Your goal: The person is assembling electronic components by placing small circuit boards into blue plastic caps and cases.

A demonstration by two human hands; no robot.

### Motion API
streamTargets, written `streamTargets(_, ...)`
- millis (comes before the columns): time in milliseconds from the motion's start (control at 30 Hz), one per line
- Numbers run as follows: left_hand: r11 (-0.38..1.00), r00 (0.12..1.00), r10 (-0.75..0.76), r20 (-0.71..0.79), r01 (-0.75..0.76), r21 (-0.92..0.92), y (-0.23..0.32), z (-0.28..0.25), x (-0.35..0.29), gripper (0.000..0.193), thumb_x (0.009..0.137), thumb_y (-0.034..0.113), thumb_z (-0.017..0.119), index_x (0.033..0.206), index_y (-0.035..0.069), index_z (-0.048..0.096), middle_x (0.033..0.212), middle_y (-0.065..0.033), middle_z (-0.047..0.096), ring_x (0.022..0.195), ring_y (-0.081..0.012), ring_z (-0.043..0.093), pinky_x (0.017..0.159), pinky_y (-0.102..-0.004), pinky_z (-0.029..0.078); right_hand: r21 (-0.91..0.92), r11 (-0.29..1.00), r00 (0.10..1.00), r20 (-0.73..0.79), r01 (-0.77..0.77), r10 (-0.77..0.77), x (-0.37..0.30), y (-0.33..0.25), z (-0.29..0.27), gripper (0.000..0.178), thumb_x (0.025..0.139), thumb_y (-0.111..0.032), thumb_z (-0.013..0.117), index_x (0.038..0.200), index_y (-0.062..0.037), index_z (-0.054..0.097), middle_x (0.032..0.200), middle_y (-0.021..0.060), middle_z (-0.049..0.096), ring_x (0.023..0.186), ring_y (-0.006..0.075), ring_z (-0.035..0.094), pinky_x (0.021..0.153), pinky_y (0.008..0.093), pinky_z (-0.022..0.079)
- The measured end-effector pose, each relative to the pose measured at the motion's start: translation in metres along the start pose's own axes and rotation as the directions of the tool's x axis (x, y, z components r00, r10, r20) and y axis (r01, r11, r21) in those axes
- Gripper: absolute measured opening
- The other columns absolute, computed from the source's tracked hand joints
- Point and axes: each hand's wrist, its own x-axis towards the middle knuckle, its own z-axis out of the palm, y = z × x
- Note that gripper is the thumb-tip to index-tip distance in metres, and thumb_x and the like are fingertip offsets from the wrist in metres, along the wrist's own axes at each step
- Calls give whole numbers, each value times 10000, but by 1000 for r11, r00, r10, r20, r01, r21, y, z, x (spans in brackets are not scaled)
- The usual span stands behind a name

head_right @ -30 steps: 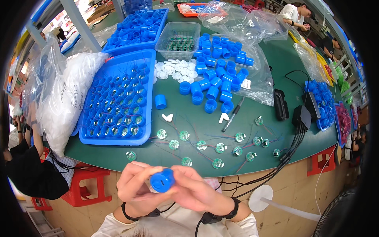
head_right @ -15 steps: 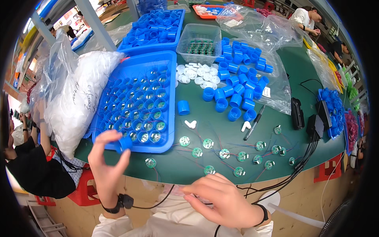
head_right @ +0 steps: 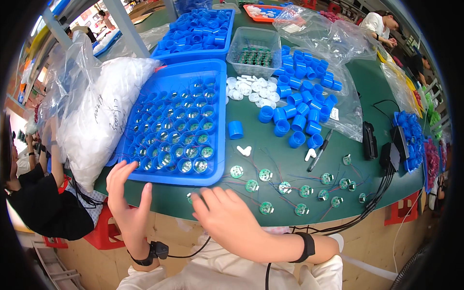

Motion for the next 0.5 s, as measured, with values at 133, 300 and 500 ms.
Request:
streamTargets(133, 996, 997, -51, -62, 46, -80, 3, -5, -15, 357, 684, -40, 647, 1035, 8, 603, 1000, -104, 612, 1030, -296, 539, 903, -383, 401, -84, 996, 999, 15, 42, -41, 6, -3, 20, 351, 761, -182, 675, 1038, -2, 556, 932, 92, 547, 832, 226, 533, 713, 329, 440)
streamTargets(300, 969, 999, -49, -5, 46, -243, 16, 3, -13, 290, 704, -52, 653, 985, 18, 631, 893, -85, 636, 871, -259, 596, 771, -347, 466, -229, 969, 991, -73, 89, -108, 5, -3, 29, 322, 626, -109, 609, 926, -6, 551, 788, 59, 495, 733, 169, 510, 648, 271, 429)
streamTargets(500, 950, 993, 94, 72, -68, -306, 43, 21, 21, 251, 713, -37, 670, 957, 16, 644, 855, -101, 626, 796, -249, 600, 704, -333, 469, 63, 997, 997, -59, -44, 47, -14, -5, -2, 368, 632, -32, 596, 992, 13, 532, 825, 106, 519, 797, 256, 540, 730, 344, 468)
